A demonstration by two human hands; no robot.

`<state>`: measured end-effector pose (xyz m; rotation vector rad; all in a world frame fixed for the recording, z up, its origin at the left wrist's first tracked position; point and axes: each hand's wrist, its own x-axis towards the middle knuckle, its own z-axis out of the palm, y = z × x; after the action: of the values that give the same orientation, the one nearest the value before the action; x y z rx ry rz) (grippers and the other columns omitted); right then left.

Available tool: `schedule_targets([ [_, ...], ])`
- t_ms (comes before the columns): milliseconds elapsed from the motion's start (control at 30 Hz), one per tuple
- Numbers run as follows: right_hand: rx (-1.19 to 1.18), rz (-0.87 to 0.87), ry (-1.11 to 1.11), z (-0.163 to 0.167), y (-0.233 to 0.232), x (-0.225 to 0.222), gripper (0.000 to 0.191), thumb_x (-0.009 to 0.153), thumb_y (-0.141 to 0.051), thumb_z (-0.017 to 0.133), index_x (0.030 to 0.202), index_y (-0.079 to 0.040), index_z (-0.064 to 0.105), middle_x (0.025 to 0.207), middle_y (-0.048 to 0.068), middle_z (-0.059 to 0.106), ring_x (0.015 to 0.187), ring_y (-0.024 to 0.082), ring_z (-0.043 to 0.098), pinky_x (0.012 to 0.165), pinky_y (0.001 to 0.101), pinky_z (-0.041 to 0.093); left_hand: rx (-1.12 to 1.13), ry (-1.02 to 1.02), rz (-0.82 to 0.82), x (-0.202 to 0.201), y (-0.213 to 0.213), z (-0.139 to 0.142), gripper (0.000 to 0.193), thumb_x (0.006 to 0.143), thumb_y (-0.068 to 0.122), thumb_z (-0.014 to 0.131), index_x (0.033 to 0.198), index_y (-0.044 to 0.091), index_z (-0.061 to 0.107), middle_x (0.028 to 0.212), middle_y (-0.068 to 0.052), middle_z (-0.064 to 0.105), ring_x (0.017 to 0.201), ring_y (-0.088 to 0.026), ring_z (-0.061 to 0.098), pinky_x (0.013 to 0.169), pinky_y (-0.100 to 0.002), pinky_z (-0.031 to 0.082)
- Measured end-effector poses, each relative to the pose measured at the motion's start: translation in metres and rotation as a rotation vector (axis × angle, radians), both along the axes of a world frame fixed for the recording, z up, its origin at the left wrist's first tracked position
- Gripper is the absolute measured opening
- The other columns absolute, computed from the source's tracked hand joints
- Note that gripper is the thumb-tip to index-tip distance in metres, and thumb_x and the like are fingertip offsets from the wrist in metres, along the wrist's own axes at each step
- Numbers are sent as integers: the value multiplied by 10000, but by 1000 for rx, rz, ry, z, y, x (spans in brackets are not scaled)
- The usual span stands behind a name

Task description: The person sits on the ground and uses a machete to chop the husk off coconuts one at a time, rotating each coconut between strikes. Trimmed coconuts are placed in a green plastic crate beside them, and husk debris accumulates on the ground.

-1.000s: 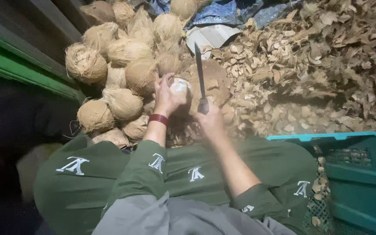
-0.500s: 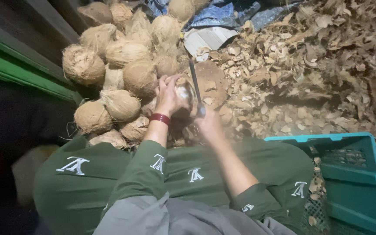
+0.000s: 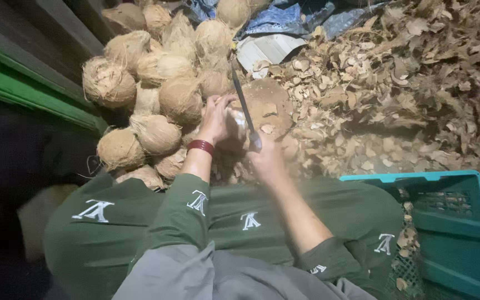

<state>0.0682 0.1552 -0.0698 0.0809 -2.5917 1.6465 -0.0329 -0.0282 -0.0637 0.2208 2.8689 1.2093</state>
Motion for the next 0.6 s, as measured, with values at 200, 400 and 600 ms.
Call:
schedule_targets([
  [200,86,-57,-475,-25,2,-2,238,846,-153,600,1033,-32,683,807,149,710,767,295,706,693,426,539,-58,160,-11,-6,-7,-29,851,609,186,972,1370,266,599,1389,-150,520,1349,-388,481,1142,-522,403],
  [400,124,-97,-550,-43,4,-8,214,841,-173,606,949,-46,740,832,164,734,815,307,718,710,448,533,9,41,14,-2,-20,-18,1143,307,246,1032,1348,293,561,1403,-177,457,1351,-397,434,1166,-494,405],
  [600,131,-95,-566,-49,2,-10,254,776,-149,671,987,-15,719,866,174,741,820,299,734,730,433,565,-22,-68,124,4,-8,-18,1156,331,280,1053,1360,292,527,1462,-206,378,1398,-422,380,1180,-527,337],
])
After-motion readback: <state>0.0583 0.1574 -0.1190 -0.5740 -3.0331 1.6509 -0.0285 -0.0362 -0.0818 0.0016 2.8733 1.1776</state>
